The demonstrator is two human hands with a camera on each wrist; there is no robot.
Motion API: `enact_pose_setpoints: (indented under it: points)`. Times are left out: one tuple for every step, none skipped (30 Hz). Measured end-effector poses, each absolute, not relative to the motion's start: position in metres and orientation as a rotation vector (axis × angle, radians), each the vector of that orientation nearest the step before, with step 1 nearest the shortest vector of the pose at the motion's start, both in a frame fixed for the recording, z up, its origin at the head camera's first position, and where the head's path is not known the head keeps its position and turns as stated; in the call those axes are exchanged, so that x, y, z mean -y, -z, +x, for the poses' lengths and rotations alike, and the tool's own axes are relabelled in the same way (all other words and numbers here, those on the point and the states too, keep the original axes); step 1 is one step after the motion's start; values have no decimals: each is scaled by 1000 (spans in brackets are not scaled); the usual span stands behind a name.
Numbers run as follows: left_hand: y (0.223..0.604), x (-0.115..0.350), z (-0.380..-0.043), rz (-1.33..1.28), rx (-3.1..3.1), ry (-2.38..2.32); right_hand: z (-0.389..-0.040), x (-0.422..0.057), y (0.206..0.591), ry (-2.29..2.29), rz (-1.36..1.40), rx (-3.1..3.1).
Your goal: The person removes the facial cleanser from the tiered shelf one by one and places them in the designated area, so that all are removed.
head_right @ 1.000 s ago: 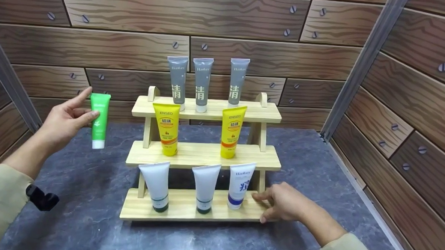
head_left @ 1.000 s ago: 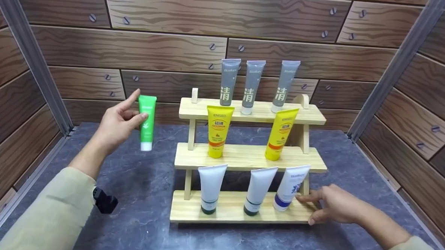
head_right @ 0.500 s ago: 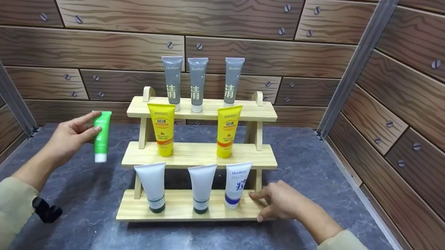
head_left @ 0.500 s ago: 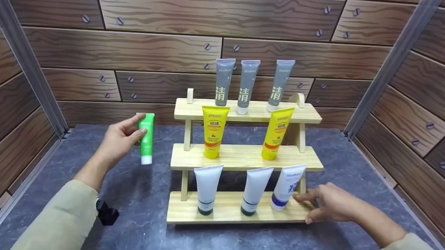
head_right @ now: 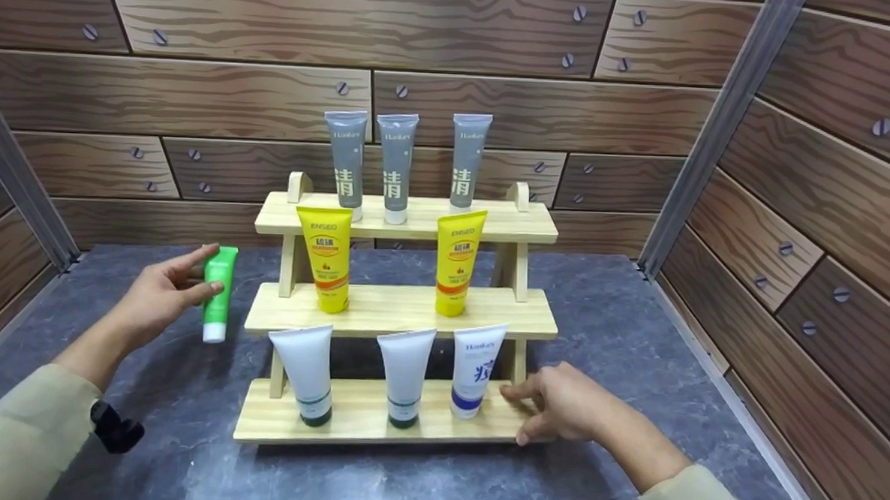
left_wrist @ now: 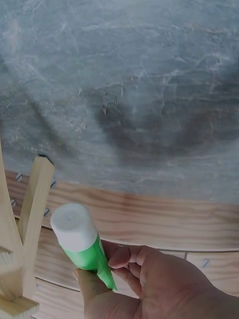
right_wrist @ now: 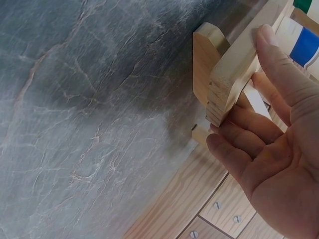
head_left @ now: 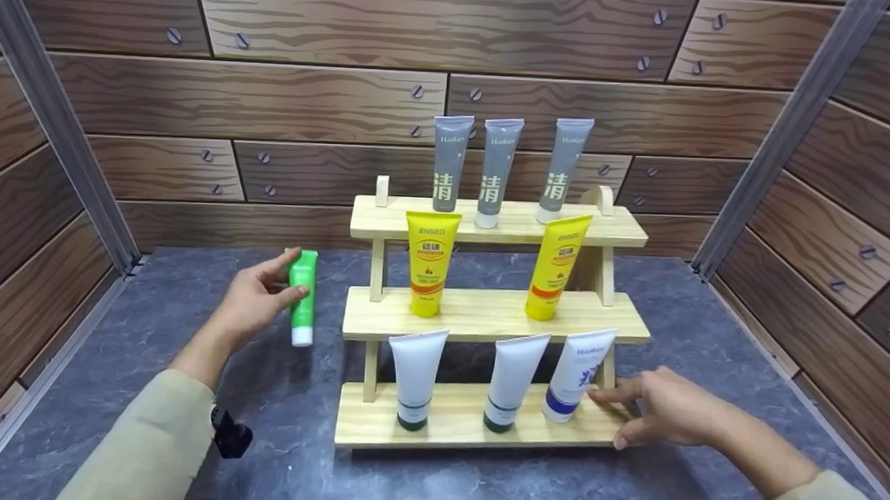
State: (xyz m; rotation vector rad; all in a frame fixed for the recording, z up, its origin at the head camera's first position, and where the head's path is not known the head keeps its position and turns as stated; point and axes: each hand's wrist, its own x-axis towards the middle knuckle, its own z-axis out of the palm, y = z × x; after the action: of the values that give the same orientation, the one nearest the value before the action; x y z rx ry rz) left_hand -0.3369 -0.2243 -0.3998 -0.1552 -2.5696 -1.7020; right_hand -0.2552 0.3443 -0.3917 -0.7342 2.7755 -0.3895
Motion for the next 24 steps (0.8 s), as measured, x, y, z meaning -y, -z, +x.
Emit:
enact_pose_setpoints:
  points:
    - [402,224,-337,-145,2574,1694,-255,-344,392,391,-729,-2774]
    - [404,224,-338,-135,2578,1688,-255,-344,392,391,-721,-2775]
    - [405,224,-338,-130,2581,1687,-255,-344,392,395,-718,-2773]
    - [407,223,-339,-129,2581,1690,-255,-344,392,398,-716,-2771]
    - [408,223,-339,-131,2581,1686,-255,-344,392,401,-718,-2769]
    - [409,223,-340,-130,2581,1686,-255,-344,392,404,-727,-2766]
    - [410,222,-340,-130,2580,1686,-255,-344,392,409,-734,-2763]
    - [411,222,-341,-125,2580,1685,-255,-344,392,412,-743,-2761]
    - [413,222,-341,-124,2580,1685,-255,-343,392,416,-751,-2758]
    - [415,221,-342,-121,2581,1684,-255,-344,392,414,-756,-2758]
    - [416,220,-342,-119,2585,1683,-255,-344,392,413,-760,-2759]
    - [419,219,-343,-116,2585,1687,-255,-344,392,411,-762,-2761]
    - [421,218,-344,-117,2584,1692,-255,-344,392,408,-760,-2762]
    - [423,218,-344,-117,2585,1697,-255,-344,391,407,-760,-2764]
    - [426,217,-345,-123,2588,1701,-255,-344,391,407,-759,-2766]
    - [429,216,-346,-124,2591,1700,-255,-344,391,406,-761,-2768]
    - [431,215,-347,-126,2593,1703,-255,-344,391,407,-762,-2772]
    - [434,214,-347,-124,2592,1708,-255,-344,391,405,-761,-2776]
    - [436,212,-348,-120,2593,1713,-255,-344,391,402,-763,-2779]
    - [438,211,-349,-113,2597,1715,-255,-344,391,402,-764,-2780]
    - [441,210,-349,-106,2596,1717,-255,-344,391,401,-764,-2780]
    - [443,209,-350,-99,2601,1717,-255,-344,391,401,-765,-2779]
    - [445,208,-350,-88,2604,1721,-255,-344,391,400,-764,-2778]
    - [447,207,-351,-77,2607,1723,-255,-344,391,400,-763,-2775]
